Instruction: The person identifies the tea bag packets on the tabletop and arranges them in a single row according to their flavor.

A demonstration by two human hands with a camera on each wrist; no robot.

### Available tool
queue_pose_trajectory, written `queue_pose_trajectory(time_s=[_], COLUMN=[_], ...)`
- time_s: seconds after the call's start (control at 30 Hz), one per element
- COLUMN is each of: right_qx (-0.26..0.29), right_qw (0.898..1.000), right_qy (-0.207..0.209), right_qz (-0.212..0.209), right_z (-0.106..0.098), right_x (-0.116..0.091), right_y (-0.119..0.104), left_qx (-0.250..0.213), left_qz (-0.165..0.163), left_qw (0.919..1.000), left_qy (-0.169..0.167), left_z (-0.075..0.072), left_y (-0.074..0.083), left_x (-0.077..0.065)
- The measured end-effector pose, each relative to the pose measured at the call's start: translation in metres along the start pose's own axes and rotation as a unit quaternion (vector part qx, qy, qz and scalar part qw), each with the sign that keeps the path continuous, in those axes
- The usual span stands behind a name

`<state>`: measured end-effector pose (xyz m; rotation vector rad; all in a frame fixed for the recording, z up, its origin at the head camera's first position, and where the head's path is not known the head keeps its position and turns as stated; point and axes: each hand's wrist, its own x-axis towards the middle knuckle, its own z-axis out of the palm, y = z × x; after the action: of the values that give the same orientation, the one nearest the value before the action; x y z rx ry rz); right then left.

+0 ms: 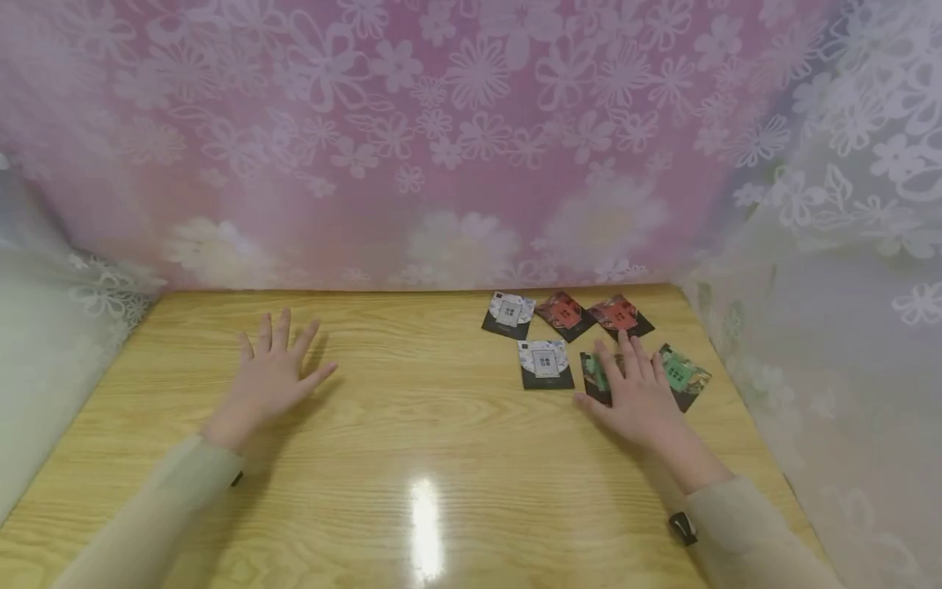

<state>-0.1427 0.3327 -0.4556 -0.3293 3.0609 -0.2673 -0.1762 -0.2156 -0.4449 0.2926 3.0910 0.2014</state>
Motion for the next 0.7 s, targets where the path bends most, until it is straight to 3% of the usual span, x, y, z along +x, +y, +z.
queue_pose_trajectory(time_s=[0.47,0.7], right_qx=[0.010,0.000], right_qw=[0.999,0.999], right_qy=[-0.013,-0.028], right_qz=[-0.034,-0.041], right_z=[0.013,0.011], right_x=[-0.010,-0.017], right_y=[-0.005,-0.012], left_qx=[0.011,0.002], left_qz=[0.061,0.093], left_qw=[0.9980,0.9952], left_qy=[-0.011,-0.028], left_z=[0.002,0.012], left_y=[0.054,0.083], left_x=[0.036,0.049])
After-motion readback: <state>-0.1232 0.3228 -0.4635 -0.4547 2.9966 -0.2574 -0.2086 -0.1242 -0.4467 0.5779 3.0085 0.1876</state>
